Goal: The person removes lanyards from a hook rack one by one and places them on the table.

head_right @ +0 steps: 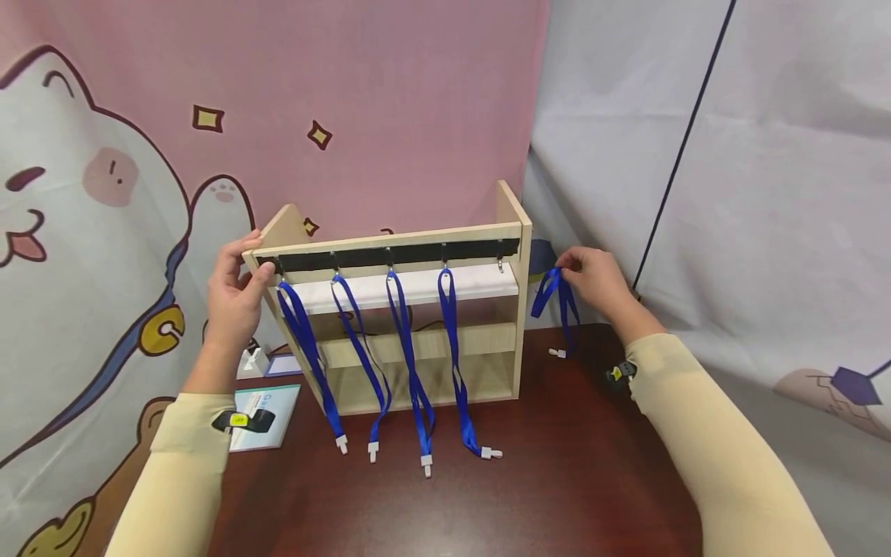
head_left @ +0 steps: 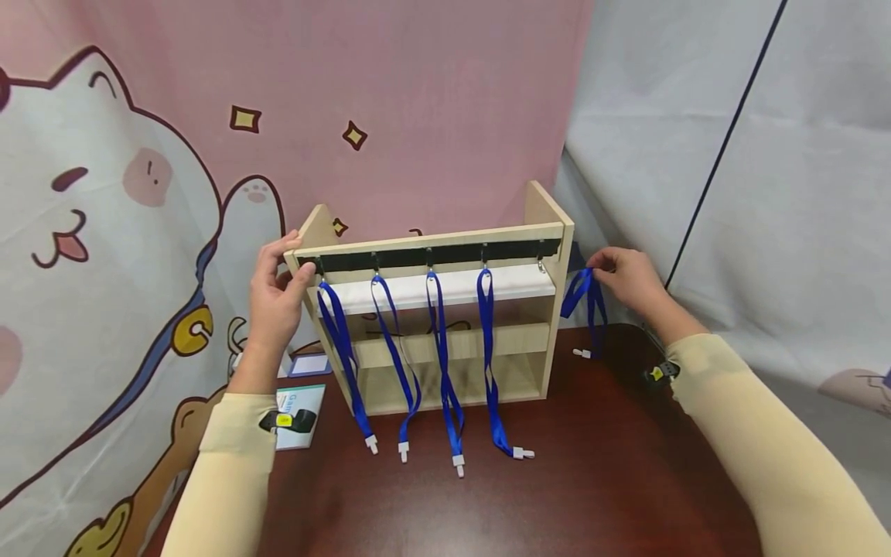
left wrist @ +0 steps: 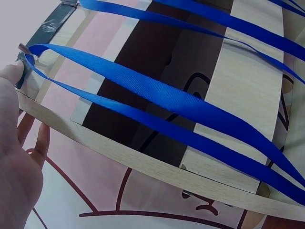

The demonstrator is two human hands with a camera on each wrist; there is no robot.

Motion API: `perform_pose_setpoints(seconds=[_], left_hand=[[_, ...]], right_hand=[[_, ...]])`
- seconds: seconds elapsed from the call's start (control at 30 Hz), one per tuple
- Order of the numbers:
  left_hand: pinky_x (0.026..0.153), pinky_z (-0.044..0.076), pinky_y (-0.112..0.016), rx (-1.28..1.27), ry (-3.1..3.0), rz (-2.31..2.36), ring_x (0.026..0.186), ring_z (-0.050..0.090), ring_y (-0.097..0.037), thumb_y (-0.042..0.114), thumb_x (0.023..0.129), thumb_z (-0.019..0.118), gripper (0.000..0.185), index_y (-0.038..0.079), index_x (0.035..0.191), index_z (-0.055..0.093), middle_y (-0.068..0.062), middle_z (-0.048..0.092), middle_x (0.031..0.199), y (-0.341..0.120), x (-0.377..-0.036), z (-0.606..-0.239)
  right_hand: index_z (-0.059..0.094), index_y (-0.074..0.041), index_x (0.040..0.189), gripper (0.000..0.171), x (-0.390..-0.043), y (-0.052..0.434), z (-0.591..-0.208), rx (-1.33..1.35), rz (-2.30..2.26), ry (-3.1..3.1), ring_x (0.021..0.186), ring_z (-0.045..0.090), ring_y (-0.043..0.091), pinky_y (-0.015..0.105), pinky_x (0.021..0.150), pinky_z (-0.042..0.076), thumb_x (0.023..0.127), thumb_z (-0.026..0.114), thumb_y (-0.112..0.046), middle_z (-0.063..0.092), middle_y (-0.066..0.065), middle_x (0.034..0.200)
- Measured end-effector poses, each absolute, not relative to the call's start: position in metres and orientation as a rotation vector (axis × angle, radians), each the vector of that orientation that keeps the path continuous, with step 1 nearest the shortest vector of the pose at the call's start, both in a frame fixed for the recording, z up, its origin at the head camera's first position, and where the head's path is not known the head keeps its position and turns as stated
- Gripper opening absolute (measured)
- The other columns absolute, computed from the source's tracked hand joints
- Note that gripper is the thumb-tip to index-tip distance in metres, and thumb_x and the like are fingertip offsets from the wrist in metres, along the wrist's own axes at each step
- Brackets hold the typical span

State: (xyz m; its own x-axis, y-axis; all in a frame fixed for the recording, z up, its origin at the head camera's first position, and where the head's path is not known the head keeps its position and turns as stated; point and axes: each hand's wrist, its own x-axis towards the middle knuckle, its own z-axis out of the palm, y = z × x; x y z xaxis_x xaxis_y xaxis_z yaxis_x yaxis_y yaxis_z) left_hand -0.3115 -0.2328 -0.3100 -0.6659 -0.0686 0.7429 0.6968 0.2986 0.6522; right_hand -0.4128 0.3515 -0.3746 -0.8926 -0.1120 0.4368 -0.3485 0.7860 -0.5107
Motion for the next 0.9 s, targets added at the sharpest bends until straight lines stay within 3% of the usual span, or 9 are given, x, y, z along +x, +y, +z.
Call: perform_pose_setpoints(seconds=[0.33, 0.47, 0.67, 0.9], left_hand=[[0.104, 0.048, -0.030, -0.555, -1.873, -1.428, 0.143, 0.050, -0.023, 0.002, 0.108, 0.067, 0.042, 0.000, 0.149, 0.060, -0.005, 0.050, 0.165, -0.246, -0.334, -0.326], [0.103, 0.048, -0.030, -0.571, -1.864, -1.430, 0.143, 0.051, -0.022, 0.002, 0.107, 0.069, 0.042, 0.003, 0.149, 0.062, -0.002, 0.051, 0.164, -0.249, -0.339, -0.329], [0.102, 0.048, -0.029, -0.573, -1.861, -1.436, 0.142, 0.051, -0.022, 0.000, 0.107, 0.067, 0.042, -0.001, 0.148, 0.060, -0.009, 0.050, 0.166, -0.245, -0.333, -0.326], [0.105, 0.046, -0.030, -0.570, -1.877, -1.432, 0.142, 0.050, -0.023, 0.000, 0.109, 0.065, 0.040, -0.006, 0.148, 0.057, -0.013, 0.048, 0.166, -0.232, -0.313, -0.312]], right_hand=[[0.077, 0.002, 0.116, 0.013, -0.409, 0.355, -0.407, 0.357, 0.894, -2.606, 0.106, 0.072, 0.043, 0.061, 0.090, 0.055, 0.107, 0.070, -0.005, 0.078, 0.024, 0.113], [0.078, 0.001, 0.114, 0.012, -0.409, 0.356, -0.422, 0.342, 0.906, -2.590, 0.102, 0.072, 0.039, 0.055, 0.088, 0.055, 0.106, 0.072, -0.005, 0.079, 0.022, 0.112], [0.079, 0.001, 0.113, 0.011, -0.412, 0.361, -0.447, 0.298, 0.941, -2.562, 0.097, 0.071, 0.032, 0.040, 0.083, 0.050, 0.104, 0.073, -0.004, 0.080, 0.019, 0.108], [0.079, -0.001, 0.113, 0.012, -0.416, 0.369, -0.474, 0.229, 0.971, -2.584, 0.093, 0.069, 0.031, 0.044, 0.083, 0.050, 0.105, 0.072, -0.007, 0.080, 0.018, 0.107]])
